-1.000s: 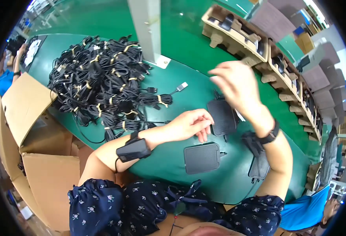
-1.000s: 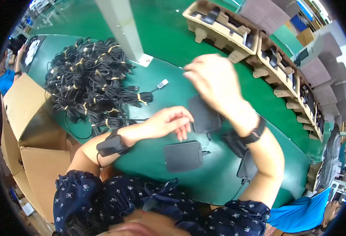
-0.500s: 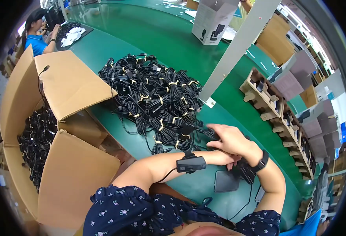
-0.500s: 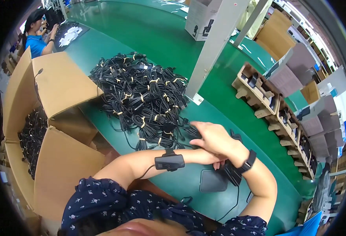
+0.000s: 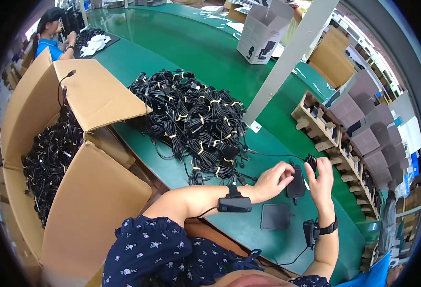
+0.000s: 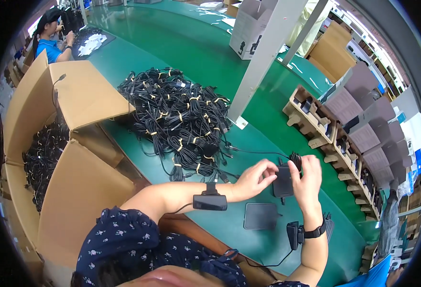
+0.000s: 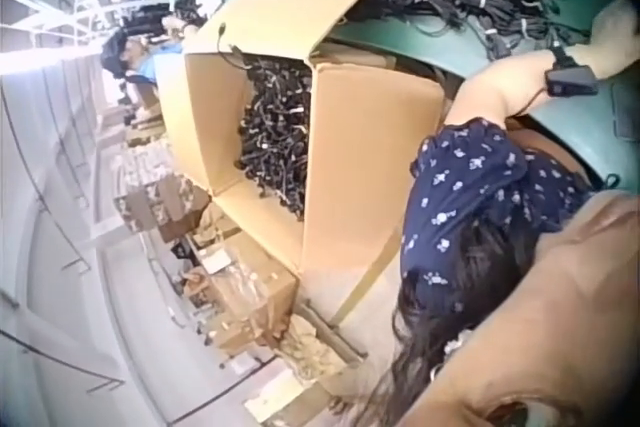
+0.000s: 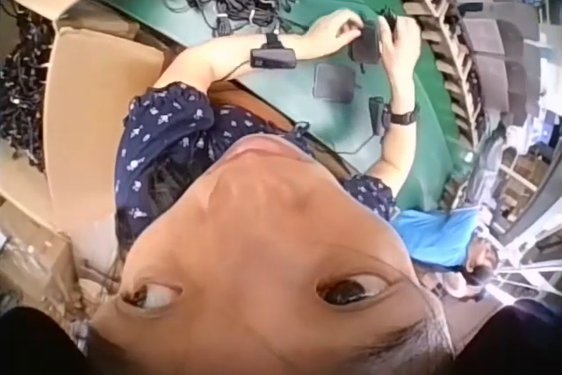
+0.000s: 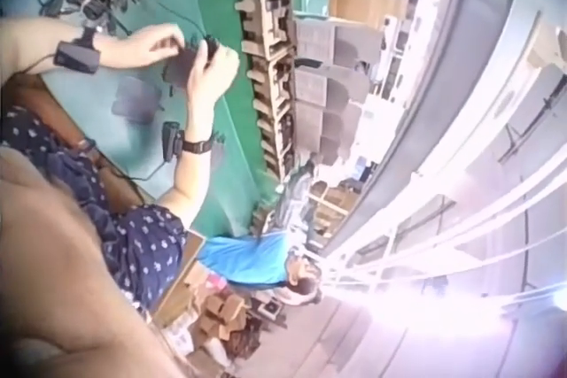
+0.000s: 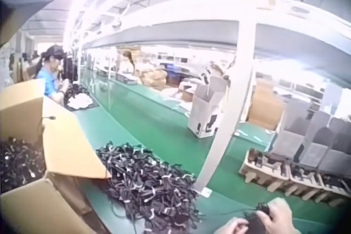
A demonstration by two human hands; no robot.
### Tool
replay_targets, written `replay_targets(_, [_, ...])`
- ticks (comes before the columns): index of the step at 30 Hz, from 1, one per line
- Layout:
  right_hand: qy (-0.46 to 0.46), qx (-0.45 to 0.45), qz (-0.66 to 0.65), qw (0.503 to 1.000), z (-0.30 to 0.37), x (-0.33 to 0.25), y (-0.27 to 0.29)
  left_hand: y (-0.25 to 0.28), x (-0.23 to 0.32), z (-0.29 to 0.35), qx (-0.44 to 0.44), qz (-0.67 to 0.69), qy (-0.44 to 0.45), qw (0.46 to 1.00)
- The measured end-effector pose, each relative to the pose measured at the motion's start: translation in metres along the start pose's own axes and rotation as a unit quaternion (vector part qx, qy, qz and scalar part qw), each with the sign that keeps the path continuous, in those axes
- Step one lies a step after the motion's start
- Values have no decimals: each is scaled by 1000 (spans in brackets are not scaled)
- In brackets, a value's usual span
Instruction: The person picks up a cable and a base, connects them, and places the assembly into a box. They then take another base plate, peel off a backing, and place it into the box before closing the lid.
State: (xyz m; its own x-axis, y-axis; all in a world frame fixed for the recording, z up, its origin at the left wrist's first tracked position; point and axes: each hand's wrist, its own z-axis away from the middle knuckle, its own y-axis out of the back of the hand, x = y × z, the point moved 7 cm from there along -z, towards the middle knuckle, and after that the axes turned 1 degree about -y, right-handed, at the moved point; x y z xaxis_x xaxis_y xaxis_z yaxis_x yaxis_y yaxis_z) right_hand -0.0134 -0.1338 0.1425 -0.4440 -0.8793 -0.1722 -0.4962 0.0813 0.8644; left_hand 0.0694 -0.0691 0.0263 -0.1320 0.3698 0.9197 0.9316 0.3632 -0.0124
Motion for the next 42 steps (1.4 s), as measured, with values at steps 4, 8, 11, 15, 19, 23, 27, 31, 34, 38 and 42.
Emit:
replay_targets(4, [25,25,98,995,15,4,19,26,77,1,126,-195,-281,931])
replay_targets(8, [-110,-125,-249,954,24,-5,5,24,27,-13,66,-347,-172,920])
replay_targets(11, [-160,-128,-393,897,32,-1,-3,-3,-30,-20,-144,53,57,987])
replay_targets(15, [-179,-93,-347,916,45,21,-14,-39,5,-3,-239,350,202,883])
replay_targets(19, [215,9,115,970,35,-58,13,-36,-9,18,-301,351,296,836])
replay_targets(23, [197,-157,23,968,58,-56,-11,-32,1,21,-312,325,312,837])
replay_targets(27, [149,-138,74,976,65,-25,-10,-33,-6,12,-312,272,271,869])
replay_targets(31, [51,-70,75,993,57,26,17,-2,-32,-10,-140,187,210,949])
replay_targets(34, [-51,111,42,992,48,90,58,3,-33,-13,-105,174,214,955])
replay_targets(38, [-284,171,108,937,64,195,108,-7,-37,-5,-111,126,227,959])
replay_targets(42, [-347,221,240,879,80,282,152,-19,-39,-2,-127,94,234,959])
